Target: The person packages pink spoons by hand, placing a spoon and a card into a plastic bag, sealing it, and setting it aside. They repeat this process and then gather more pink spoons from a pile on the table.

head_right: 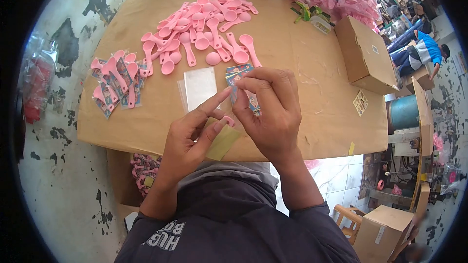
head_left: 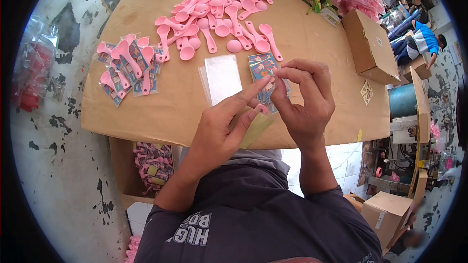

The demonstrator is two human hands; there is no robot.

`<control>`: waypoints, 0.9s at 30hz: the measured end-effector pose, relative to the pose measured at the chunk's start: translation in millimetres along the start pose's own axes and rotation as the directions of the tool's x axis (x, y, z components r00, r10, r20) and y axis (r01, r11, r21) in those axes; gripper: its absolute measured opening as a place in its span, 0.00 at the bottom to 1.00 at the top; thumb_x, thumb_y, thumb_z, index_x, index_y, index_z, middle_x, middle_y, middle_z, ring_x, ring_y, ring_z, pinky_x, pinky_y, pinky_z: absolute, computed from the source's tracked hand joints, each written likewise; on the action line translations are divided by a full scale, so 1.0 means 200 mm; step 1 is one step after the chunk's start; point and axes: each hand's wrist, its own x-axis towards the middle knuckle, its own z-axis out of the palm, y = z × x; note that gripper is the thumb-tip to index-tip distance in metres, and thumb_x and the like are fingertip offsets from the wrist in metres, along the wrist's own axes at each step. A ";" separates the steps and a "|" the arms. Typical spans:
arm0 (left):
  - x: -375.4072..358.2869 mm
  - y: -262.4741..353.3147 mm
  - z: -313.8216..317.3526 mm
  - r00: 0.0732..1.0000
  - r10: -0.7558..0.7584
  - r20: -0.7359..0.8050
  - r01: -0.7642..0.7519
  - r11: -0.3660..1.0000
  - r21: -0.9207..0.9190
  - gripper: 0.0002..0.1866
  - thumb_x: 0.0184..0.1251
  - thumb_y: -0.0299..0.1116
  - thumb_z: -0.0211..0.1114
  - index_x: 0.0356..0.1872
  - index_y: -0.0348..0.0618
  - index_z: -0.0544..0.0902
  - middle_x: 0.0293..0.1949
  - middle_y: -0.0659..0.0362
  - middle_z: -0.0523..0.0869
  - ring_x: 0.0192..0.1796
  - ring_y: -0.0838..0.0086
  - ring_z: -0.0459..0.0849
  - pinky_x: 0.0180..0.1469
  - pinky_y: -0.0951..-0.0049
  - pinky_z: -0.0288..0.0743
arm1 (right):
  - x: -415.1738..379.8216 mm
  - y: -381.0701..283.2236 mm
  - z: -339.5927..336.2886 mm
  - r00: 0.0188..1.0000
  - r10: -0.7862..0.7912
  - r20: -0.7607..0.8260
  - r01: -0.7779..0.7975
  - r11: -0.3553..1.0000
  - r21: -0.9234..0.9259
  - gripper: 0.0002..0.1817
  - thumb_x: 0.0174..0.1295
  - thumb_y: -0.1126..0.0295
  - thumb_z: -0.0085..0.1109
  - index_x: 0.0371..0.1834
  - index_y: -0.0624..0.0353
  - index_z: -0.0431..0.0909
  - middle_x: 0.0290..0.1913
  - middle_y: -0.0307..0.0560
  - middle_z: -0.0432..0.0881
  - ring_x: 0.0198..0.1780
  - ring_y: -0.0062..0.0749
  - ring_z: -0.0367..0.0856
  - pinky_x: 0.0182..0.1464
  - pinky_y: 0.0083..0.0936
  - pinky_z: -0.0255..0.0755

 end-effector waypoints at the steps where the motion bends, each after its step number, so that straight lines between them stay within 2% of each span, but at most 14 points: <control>1: 0.00 0.01 -0.01 1.000 -0.014 0.019 0.015 1.000 -0.019 0.27 0.77 0.24 0.62 0.75 0.43 0.73 0.39 0.65 0.88 0.28 0.92 0.64 0.31 0.87 0.60 | 0.00 0.00 -0.01 1.000 0.004 -0.001 -0.004 1.000 -0.006 0.12 0.51 0.82 0.71 0.40 0.60 0.86 0.44 0.46 0.83 0.44 0.40 0.81 0.45 0.33 0.76; 6: 0.00 -0.01 -0.02 0.992 -0.107 0.070 0.118 0.977 -0.175 0.26 0.78 0.25 0.61 0.74 0.38 0.72 0.42 0.59 0.88 0.38 0.86 0.82 0.42 0.84 0.74 | 0.07 0.10 -0.15 0.984 0.151 -0.097 -0.146 0.987 0.061 0.09 0.58 0.84 0.66 0.40 0.63 0.83 0.44 0.48 0.83 0.48 0.37 0.83 0.49 0.27 0.76; 7: 0.00 0.00 -0.02 0.990 -0.135 0.033 0.139 0.955 -0.263 0.25 0.78 0.25 0.60 0.74 0.36 0.71 0.43 0.57 0.89 0.43 0.80 0.85 0.47 0.80 0.77 | 0.09 0.11 -0.21 0.960 0.264 -0.091 -0.231 0.934 0.273 0.07 0.61 0.84 0.64 0.41 0.64 0.82 0.44 0.48 0.82 0.47 0.35 0.82 0.48 0.25 0.75; 10: 0.00 -0.02 -0.06 0.985 -0.170 -0.011 0.154 0.912 -0.381 0.25 0.78 0.25 0.59 0.72 0.30 0.70 0.44 0.52 0.90 0.49 0.71 0.89 0.55 0.70 0.81 | 0.16 0.15 -0.50 0.924 0.381 0.040 -0.296 0.642 0.707 0.05 0.65 0.85 0.59 0.38 0.64 0.79 0.41 0.48 0.79 0.42 0.30 0.78 0.45 0.22 0.73; 12: 0.02 -0.03 -0.08 0.978 -0.173 -0.118 0.109 0.901 -0.419 0.24 0.78 0.26 0.59 0.71 0.29 0.70 0.44 0.51 0.90 0.51 0.68 0.89 0.58 0.68 0.81 | 0.16 0.19 -0.64 0.953 0.279 0.119 -0.196 0.270 0.943 0.07 0.66 0.84 0.57 0.32 0.61 0.74 0.36 0.48 0.76 0.36 0.29 0.72 0.38 0.22 0.70; 14: 0.03 -0.04 -0.09 0.975 -0.178 -0.130 0.105 0.895 -0.434 0.22 0.79 0.27 0.59 0.69 0.28 0.71 0.45 0.49 0.91 0.52 0.66 0.90 0.60 0.66 0.80 | 0.07 0.46 -0.71 0.951 0.239 0.195 -0.289 0.479 0.829 0.04 0.68 0.82 0.55 0.42 0.63 0.78 0.43 0.51 0.81 0.42 0.33 0.79 0.40 0.26 0.75; 15: 0.04 -0.05 -0.10 0.973 -0.173 -0.156 0.094 0.906 -0.414 0.21 0.79 0.27 0.59 0.68 0.28 0.72 0.46 0.48 0.90 0.53 0.65 0.89 0.61 0.66 0.80 | 0.06 0.51 -0.64 0.882 0.447 0.150 -0.470 0.806 0.360 0.08 0.68 0.82 0.55 0.48 0.63 0.79 0.49 0.51 0.82 0.48 0.35 0.81 0.46 0.27 0.77; 16: 0.04 -0.05 -0.10 0.969 -0.166 -0.185 0.083 0.917 -0.390 0.19 0.79 0.28 0.58 0.66 0.29 0.74 0.48 0.46 0.90 0.53 0.65 0.89 0.62 0.65 0.80 | 0.04 0.55 -0.58 0.812 0.584 -0.012 -0.571 0.789 -0.227 0.13 0.69 0.82 0.54 0.54 0.64 0.80 0.55 0.51 0.84 0.55 0.36 0.83 0.52 0.29 0.78; 17: 0.04 -0.06 -0.11 0.969 -0.166 -0.182 0.083 0.916 -0.392 0.19 0.79 0.28 0.58 0.66 0.29 0.74 0.48 0.46 0.90 0.53 0.65 0.89 0.62 0.65 0.80 | -0.05 0.64 -0.57 0.937 0.344 -0.064 -0.237 0.490 -0.839 0.21 0.67 0.84 0.51 0.63 0.63 0.79 0.62 0.46 0.84 0.64 0.32 0.81 0.63 0.29 0.75; 18: 0.04 -0.08 -0.10 0.969 -0.172 -0.179 0.081 0.901 -0.426 0.18 0.80 0.28 0.58 0.64 0.29 0.75 0.49 0.45 0.90 0.54 0.64 0.89 0.62 0.65 0.80 | -0.06 0.62 -0.56 0.937 0.344 -0.063 -0.237 0.490 -0.839 0.21 0.67 0.84 0.51 0.63 0.63 0.79 0.62 0.46 0.84 0.64 0.32 0.81 0.63 0.29 0.75; 20: 0.03 -0.10 -0.09 0.961 -0.194 -0.195 0.086 0.886 -0.456 0.16 0.80 0.28 0.58 0.62 0.30 0.75 0.51 0.43 0.89 0.56 0.63 0.89 0.62 0.64 0.80 | -0.09 0.56 -0.53 0.815 0.452 -0.362 -0.502 0.863 -0.051 0.23 0.66 0.86 0.47 0.61 0.61 0.80 0.60 0.45 0.85 0.63 0.32 0.81 0.65 0.29 0.72; 22: 0.03 -0.11 -0.09 0.958 -0.221 -0.181 0.090 0.835 -0.542 0.13 0.81 0.28 0.59 0.58 0.30 0.78 0.51 0.45 0.89 0.54 0.72 0.88 0.59 0.73 0.80 | -0.11 0.51 -0.51 0.852 0.375 -0.366 -0.447 0.885 -0.131 0.22 0.64 0.87 0.45 0.57 0.63 0.81 0.58 0.47 0.86 0.61 0.31 0.82 0.63 0.28 0.73; 24: 0.04 -0.12 -0.06 0.959 -0.217 -0.181 0.086 0.835 -0.543 0.13 0.81 0.28 0.59 0.58 0.30 0.78 0.51 0.46 0.89 0.54 0.73 0.88 0.59 0.73 0.80 | -0.11 0.46 -0.44 0.920 0.332 -0.210 -0.338 0.941 0.005 0.16 0.64 0.86 0.47 0.49 0.64 0.83 0.51 0.48 0.87 0.54 0.29 0.84 0.59 0.25 0.74; 27: 0.04 -0.10 -0.07 0.967 -0.176 -0.184 0.061 0.861 -0.506 0.13 0.81 0.28 0.57 0.57 0.30 0.77 0.54 0.45 0.87 0.55 0.66 0.88 0.60 0.68 0.81 | -0.11 0.24 -0.28 0.885 0.461 -0.060 -0.431 0.862 0.268 0.04 0.65 0.82 0.57 0.38 0.64 0.81 0.38 0.42 0.85 0.40 0.23 0.81 0.47 0.21 0.72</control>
